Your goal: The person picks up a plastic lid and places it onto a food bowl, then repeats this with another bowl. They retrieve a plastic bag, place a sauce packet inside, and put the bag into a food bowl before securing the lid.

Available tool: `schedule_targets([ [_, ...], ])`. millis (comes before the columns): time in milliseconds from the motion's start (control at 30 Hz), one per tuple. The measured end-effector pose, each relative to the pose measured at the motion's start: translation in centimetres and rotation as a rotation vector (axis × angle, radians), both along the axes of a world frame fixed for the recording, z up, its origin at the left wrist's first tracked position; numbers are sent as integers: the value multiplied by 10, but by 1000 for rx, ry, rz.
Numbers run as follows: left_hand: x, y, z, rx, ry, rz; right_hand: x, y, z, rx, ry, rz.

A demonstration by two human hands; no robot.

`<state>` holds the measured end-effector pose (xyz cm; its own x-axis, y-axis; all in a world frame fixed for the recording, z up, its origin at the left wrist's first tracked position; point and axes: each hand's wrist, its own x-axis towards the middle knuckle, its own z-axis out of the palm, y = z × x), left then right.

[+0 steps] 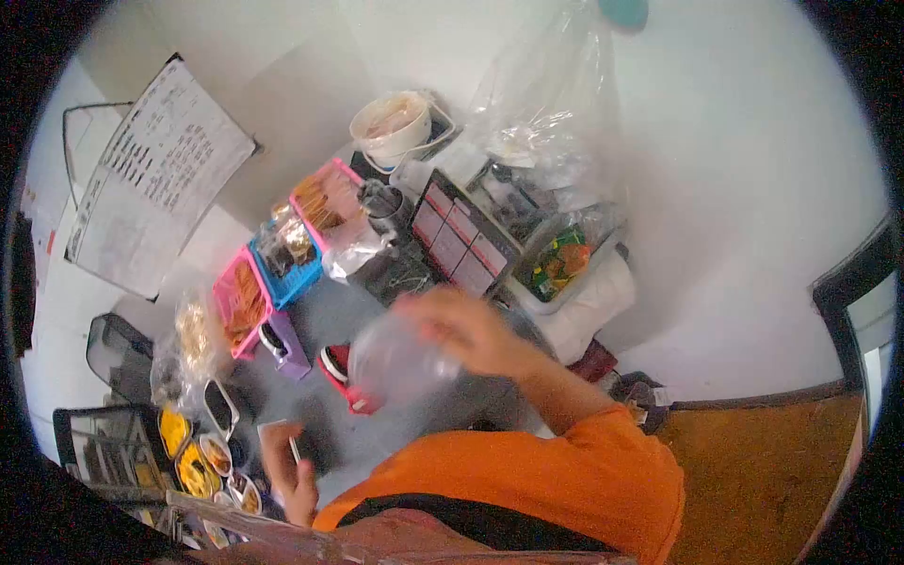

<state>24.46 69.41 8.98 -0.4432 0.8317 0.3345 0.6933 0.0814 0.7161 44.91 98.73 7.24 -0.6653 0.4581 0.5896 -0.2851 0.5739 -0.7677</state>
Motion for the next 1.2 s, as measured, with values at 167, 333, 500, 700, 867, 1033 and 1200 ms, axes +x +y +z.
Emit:
schedule_targets([
  [167, 22, 55, -40, 83, -1095, -467, -58, -69, -31, -78, 42, 360],
  [333, 39, 24, -62, 189, -1542, -291, -70, -107, -54, 68, -29, -14],
  [500, 43, -23, -69, 207, -1375, -320, -72, -142, -66, 35, 8, 54],
  [700, 39, -84, -74, 432, -1095, -196, -88, -198, -50, 12, -99, 73],
  [867, 29, -162, -82, 643, -875, -194, -98, -259, -58, -126, -231, 284],
  [1033, 22, -239, -102, 862, -567, -87, -133, -349, -55, -196, -56, 375],
  [1200, 9, -306, -118, 878, -841, 0, -176, -422, -30, 57, 149, 575],
])
